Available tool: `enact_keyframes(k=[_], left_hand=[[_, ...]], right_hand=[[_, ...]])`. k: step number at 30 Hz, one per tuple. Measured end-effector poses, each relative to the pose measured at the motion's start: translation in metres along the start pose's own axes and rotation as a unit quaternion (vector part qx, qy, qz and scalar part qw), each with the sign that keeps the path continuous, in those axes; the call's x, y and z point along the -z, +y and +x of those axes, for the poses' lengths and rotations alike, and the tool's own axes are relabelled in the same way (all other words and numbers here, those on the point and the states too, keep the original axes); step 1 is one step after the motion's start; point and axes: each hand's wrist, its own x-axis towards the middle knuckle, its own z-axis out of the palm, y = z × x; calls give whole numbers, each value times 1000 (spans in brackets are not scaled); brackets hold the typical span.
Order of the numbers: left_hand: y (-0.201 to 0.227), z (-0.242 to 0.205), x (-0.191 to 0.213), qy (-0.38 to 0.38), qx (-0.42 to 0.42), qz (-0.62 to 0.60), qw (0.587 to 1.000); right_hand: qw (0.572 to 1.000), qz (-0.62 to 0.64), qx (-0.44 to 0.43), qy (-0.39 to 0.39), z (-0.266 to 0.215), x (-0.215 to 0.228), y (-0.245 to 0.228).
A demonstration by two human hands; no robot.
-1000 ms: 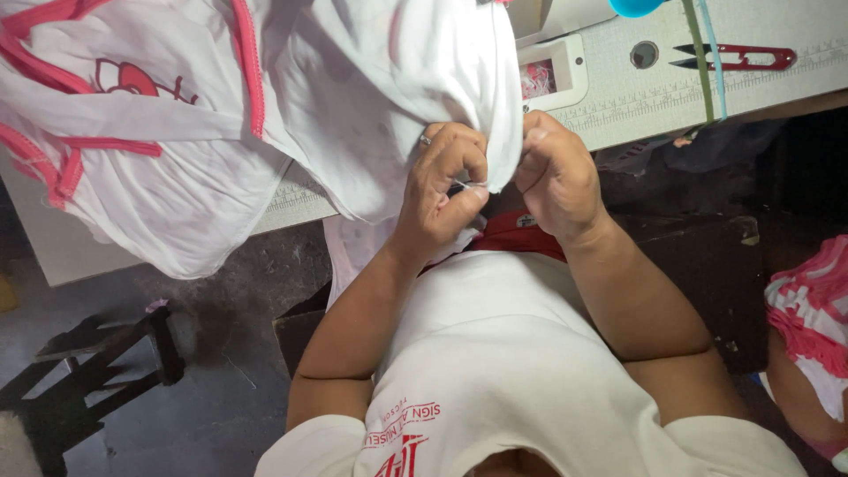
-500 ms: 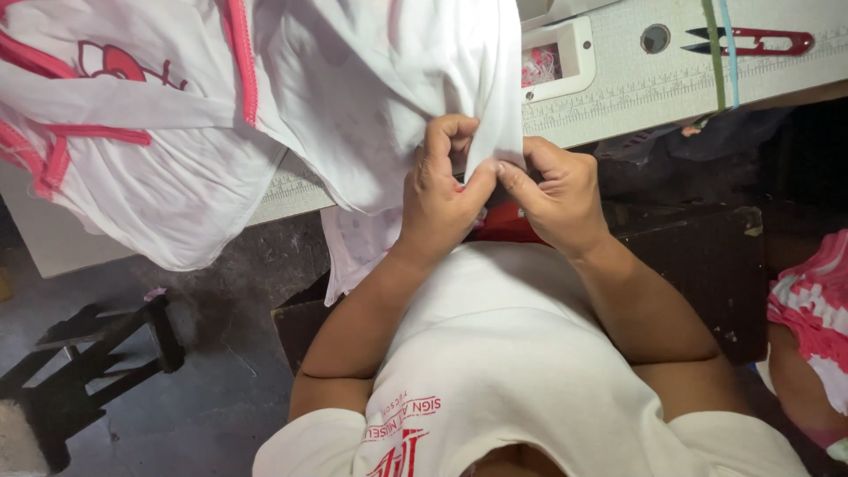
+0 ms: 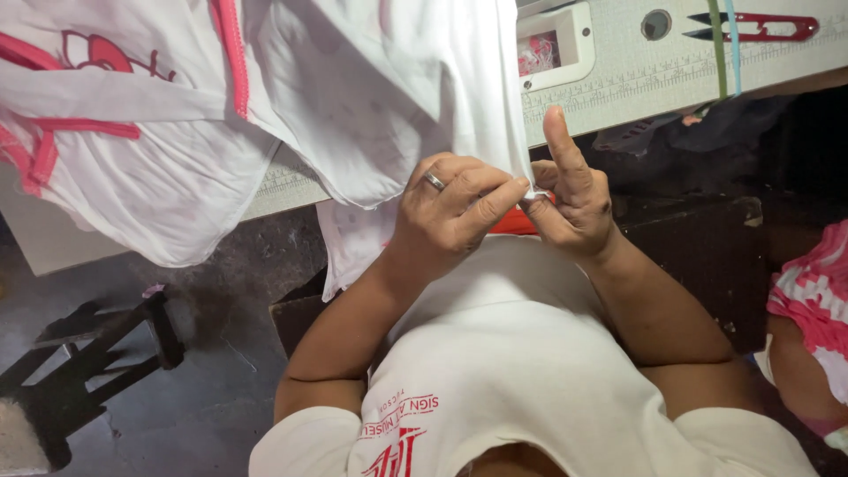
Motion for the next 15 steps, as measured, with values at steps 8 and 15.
enact_keyframes(k=[8, 15], left_hand=[[-1, -6, -12, 25, -42, 65, 997], [-34, 32, 16, -24, 12, -45, 999]], right_hand=[[993, 103, -57, -5, 15, 8, -18], [982, 170, -56, 67, 9, 1, 2]])
